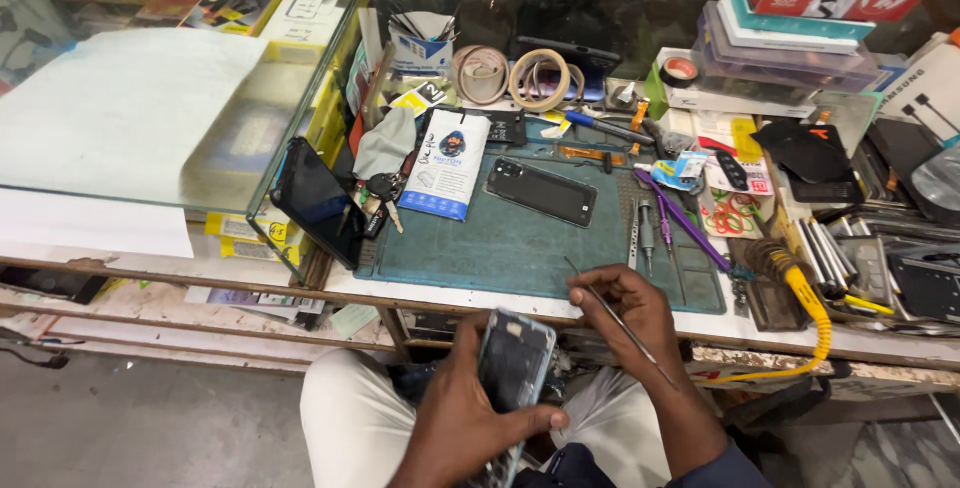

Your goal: The person uses a metal spudger to pry and separate the internal components of a disassembled smartphone. They carefully work along the edges of the device's frame and lift internal parts to access the motherboard area.

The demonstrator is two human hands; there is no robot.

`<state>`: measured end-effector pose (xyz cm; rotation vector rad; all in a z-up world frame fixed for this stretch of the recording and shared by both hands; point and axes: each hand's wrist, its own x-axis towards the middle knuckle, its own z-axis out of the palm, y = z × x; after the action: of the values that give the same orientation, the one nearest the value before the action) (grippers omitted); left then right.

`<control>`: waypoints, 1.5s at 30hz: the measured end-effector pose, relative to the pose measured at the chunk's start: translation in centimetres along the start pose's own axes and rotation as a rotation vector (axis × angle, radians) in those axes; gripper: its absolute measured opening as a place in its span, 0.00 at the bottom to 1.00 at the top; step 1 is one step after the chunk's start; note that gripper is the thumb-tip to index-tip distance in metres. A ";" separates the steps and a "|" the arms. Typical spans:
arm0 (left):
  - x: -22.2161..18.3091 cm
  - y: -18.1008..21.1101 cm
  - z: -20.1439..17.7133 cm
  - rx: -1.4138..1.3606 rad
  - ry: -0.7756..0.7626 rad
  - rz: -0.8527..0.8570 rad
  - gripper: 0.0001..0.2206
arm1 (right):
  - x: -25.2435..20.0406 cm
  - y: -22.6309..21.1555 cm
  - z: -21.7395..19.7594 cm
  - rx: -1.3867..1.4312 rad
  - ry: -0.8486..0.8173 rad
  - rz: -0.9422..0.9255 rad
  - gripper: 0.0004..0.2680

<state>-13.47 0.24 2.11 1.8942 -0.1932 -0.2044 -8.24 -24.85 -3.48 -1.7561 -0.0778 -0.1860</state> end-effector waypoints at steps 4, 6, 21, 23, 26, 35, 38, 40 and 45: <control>2.4 3.4 -1.8 0.336 0.042 0.077 0.54 | 0.2 -1.2 0.2 0.101 0.021 0.029 0.11; 3.5 4.1 -2.1 0.494 0.013 0.041 0.52 | 0.2 -1.6 0.0 0.099 0.017 0.048 0.11; 5.6 2.2 -0.8 0.638 0.027 -0.167 0.55 | -0.4 -2.6 0.1 -0.286 -0.058 -0.322 0.05; 5.6 2.4 -0.6 0.632 0.032 -0.160 0.55 | -0.7 -2.4 0.1 -0.245 -0.086 -0.278 0.05; 5.9 3.0 -0.5 0.652 -0.014 -0.215 0.56 | -0.7 -2.2 0.0 -0.247 -0.104 -0.284 0.04; 6.2 3.3 -0.3 0.706 -0.068 -0.270 0.57 | -0.5 -1.8 -0.1 -0.277 -0.119 -0.278 0.04; 6.0 2.8 -0.1 0.699 -0.021 -0.214 0.57 | -0.6 -1.9 0.0 -0.297 -0.121 -0.348 0.04; 6.0 2.6 0.0 0.696 -0.003 -0.194 0.57 | -0.5 -2.2 0.2 -0.314 -0.116 -0.373 0.04; 6.2 2.7 -0.1 0.690 -0.018 -0.227 0.57 | -0.4 -2.7 0.6 -0.369 -0.109 -0.385 0.05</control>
<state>-7.56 -2.02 4.42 2.6040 -0.0585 -0.3388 -9.00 -23.76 -1.07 -2.1068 -0.4898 -0.4046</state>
